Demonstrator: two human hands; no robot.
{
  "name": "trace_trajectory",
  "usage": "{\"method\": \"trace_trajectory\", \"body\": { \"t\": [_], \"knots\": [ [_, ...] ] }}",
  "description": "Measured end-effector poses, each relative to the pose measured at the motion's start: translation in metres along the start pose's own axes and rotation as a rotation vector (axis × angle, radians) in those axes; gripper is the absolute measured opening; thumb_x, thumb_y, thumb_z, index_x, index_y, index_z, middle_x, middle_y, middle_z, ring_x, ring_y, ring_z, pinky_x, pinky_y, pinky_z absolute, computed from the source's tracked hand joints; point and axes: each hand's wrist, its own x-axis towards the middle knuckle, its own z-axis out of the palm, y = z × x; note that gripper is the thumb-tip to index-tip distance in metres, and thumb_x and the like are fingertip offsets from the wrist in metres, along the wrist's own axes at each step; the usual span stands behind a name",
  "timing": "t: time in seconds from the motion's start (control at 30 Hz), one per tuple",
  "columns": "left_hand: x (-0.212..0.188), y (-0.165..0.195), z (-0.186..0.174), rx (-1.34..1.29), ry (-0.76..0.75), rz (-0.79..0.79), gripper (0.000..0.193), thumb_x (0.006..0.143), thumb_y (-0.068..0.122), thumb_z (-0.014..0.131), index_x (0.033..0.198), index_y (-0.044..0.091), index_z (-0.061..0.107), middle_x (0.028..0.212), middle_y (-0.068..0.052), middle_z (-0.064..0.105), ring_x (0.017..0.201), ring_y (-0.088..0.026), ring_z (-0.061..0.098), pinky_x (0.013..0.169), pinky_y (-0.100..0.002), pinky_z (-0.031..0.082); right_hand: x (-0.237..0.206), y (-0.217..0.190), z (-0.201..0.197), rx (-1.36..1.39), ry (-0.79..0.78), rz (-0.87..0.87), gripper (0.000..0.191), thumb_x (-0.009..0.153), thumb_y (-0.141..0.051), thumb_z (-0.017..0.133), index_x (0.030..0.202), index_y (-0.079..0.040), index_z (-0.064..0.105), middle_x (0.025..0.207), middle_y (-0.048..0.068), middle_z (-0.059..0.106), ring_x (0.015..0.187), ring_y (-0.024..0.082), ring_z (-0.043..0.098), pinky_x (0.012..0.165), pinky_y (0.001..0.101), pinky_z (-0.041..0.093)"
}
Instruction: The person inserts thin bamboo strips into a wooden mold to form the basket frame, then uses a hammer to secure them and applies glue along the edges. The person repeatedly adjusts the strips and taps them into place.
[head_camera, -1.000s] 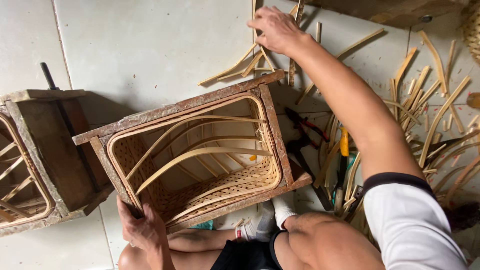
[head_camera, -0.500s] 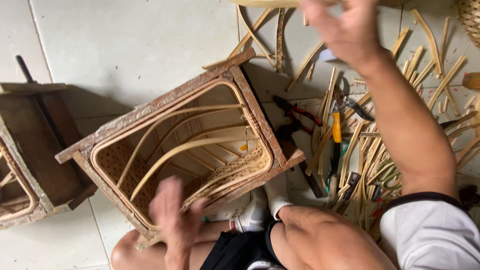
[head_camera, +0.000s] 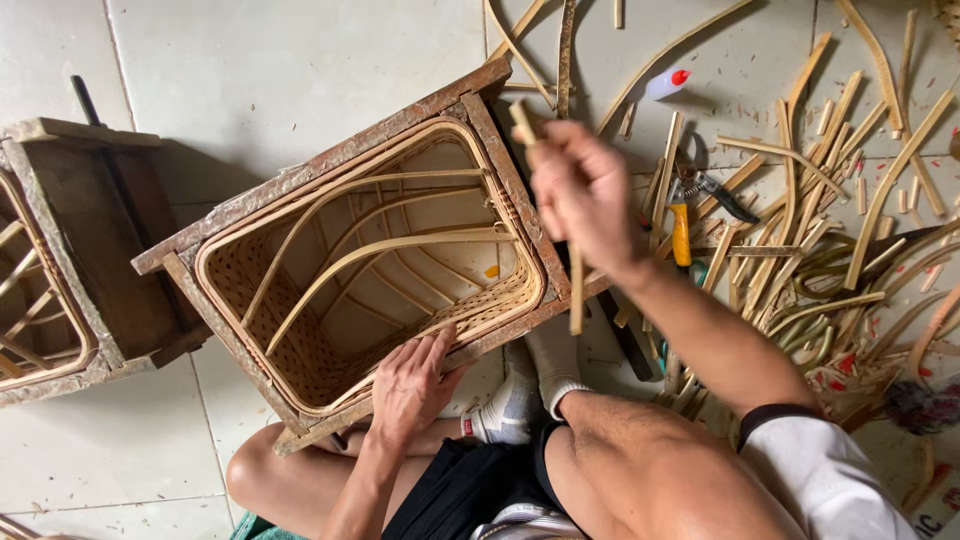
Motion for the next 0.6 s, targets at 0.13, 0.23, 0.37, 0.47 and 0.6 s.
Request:
{"method": "trace_trajectory", "body": {
  "t": [0.13,0.23,0.37,0.47,0.6],
  "knots": [
    [-0.002,0.011,0.002,-0.007,0.048,0.008,0.057,0.076,0.024,0.082,0.125,0.002,0.062,0.098,-0.011,0.071,0.089,-0.028,0.069,0.083,-0.039,0.055,-0.002,0.048,0.037,-0.09,0.066,0.022,0.034,0.111,-0.02,0.053,0.141,-0.003,0.056,0.071,0.0,0.058,0.046,0.005,0.049,0.037,0.0211,0.043],
    [-0.004,0.017,0.008,-0.026,0.059,0.002,0.056,0.074,0.021,0.081,0.123,0.002,0.063,0.096,-0.01,0.071,0.085,-0.027,0.068,0.08,-0.038,0.055,0.006,0.062,0.042,-0.166,0.084,0.13,0.041,0.112,-0.022,0.049,0.149,-0.004,0.052,0.073,0.0,0.06,0.049,0.005,0.05,0.039,0.0207,0.041],
    [-0.007,0.012,0.015,-0.036,0.017,-0.022,0.054,0.079,0.021,0.083,0.125,0.001,0.064,0.088,-0.008,0.069,0.08,-0.025,0.068,0.078,-0.038,0.054,0.012,0.071,0.048,-0.341,0.007,0.009,0.045,0.116,-0.02,0.045,0.159,-0.006,0.042,0.077,-0.002,0.06,0.062,0.005,0.051,0.051,0.0211,0.043],
    [-0.009,0.009,0.018,-0.026,0.078,0.007,0.055,0.078,0.022,0.082,0.125,0.001,0.062,0.092,-0.008,0.069,0.082,-0.024,0.068,0.079,-0.038,0.054,0.009,0.085,0.055,-0.329,-0.01,-0.166,0.032,0.123,-0.02,0.046,0.154,-0.012,0.045,0.097,0.004,0.065,0.076,0.008,0.06,0.071,0.0252,0.054],
    [-0.01,0.007,0.02,-0.01,0.044,-0.01,0.055,0.079,0.022,0.083,0.125,0.002,0.062,0.093,-0.007,0.07,0.08,-0.023,0.067,0.077,-0.037,0.054,0.003,0.105,0.054,-0.355,0.051,-0.125,0.036,0.118,-0.018,0.047,0.154,-0.016,0.05,0.097,0.003,0.069,0.072,0.008,0.063,0.058,0.0218,0.056]
  ]
}}
